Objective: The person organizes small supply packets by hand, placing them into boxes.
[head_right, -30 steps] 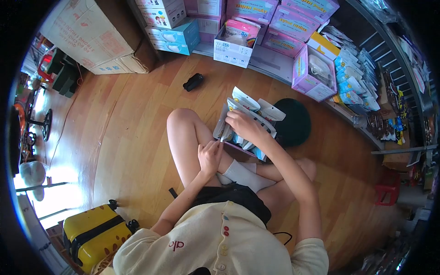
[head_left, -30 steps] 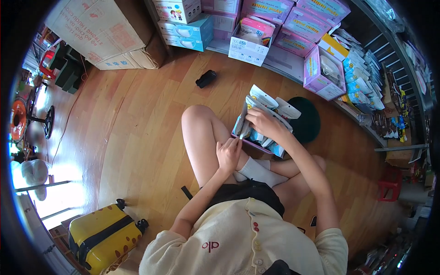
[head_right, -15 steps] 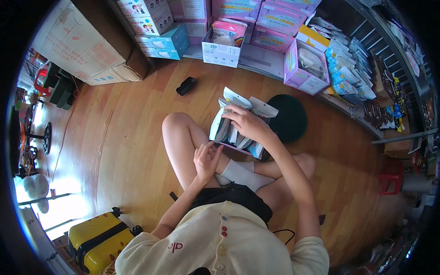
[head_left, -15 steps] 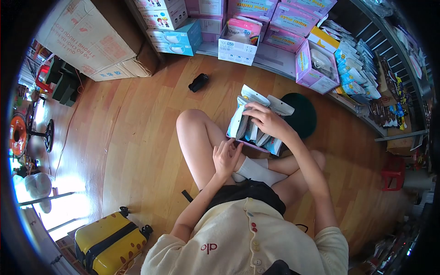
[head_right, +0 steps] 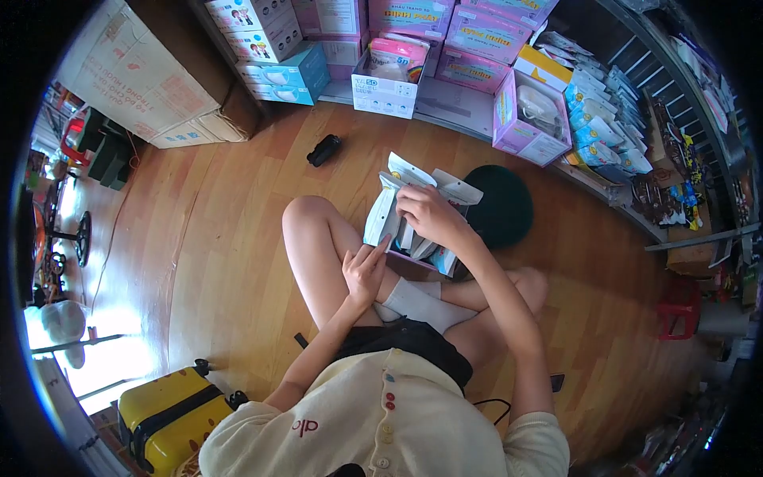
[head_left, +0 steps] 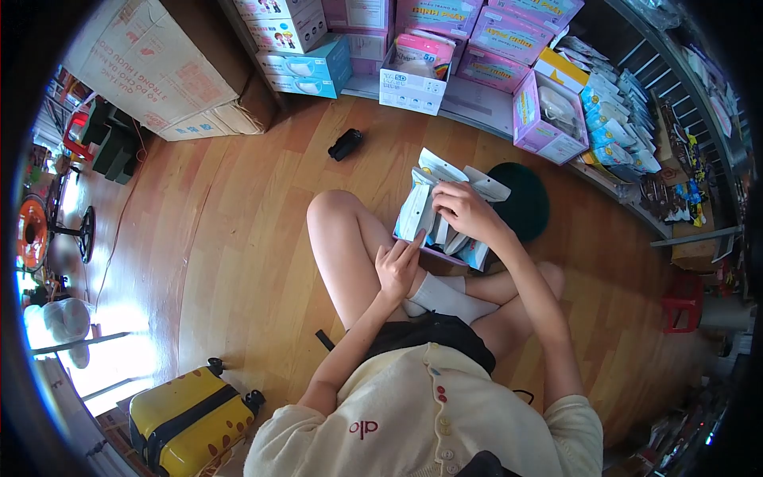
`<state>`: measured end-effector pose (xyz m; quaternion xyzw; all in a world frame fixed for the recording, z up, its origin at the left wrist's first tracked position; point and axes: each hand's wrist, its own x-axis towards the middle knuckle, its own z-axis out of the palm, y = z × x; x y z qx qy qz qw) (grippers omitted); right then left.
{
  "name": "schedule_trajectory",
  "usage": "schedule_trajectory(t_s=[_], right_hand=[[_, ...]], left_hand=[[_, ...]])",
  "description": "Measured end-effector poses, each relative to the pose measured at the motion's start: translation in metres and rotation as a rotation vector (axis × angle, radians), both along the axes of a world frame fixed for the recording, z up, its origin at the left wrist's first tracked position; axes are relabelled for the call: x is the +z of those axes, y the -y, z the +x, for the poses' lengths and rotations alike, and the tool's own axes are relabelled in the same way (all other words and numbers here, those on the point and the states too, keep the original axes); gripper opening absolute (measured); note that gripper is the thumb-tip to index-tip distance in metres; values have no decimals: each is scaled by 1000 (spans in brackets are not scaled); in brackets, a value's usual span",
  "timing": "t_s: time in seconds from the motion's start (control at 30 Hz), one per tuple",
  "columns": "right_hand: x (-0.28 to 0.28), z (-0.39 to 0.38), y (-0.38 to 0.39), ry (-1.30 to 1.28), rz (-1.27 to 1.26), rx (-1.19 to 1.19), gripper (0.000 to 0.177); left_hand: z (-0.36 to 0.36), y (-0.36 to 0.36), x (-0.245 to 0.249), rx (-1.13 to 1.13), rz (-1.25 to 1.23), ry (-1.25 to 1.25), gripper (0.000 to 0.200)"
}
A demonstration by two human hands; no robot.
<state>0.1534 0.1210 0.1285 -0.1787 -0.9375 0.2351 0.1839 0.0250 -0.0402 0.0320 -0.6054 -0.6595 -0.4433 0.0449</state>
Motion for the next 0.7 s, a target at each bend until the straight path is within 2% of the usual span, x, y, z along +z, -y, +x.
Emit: schedule_trajectory(t_s=[0.03, 0.23, 0.37, 0.4, 0.43, 0.5, 0.7], right_hand=[[-1, 1, 2, 0, -1, 2, 8], [-9, 3, 5, -24, 123, -25, 3], [-7, -8, -2, 209, 101, -94, 6], [-3, -13, -4, 300, 100, -104, 9], [1, -15, -4, 298, 101, -103, 9], [5, -18, -6, 449, 111, -32, 9], [-5, -17, -1, 481, 93, -25, 17]], left_hand=[[-1, 1, -2, -13, 12, -40, 50], [-1, 0, -4, 10, -5, -103, 49], [4, 2, 2, 50, -49, -113, 49], [5, 3, 10, 38, -73, -46, 47], [6, 4, 15, 27, -96, 21, 46], [6, 2, 13, 39, -73, 5, 44], [6, -9, -12, 100, 58, -14, 34]])
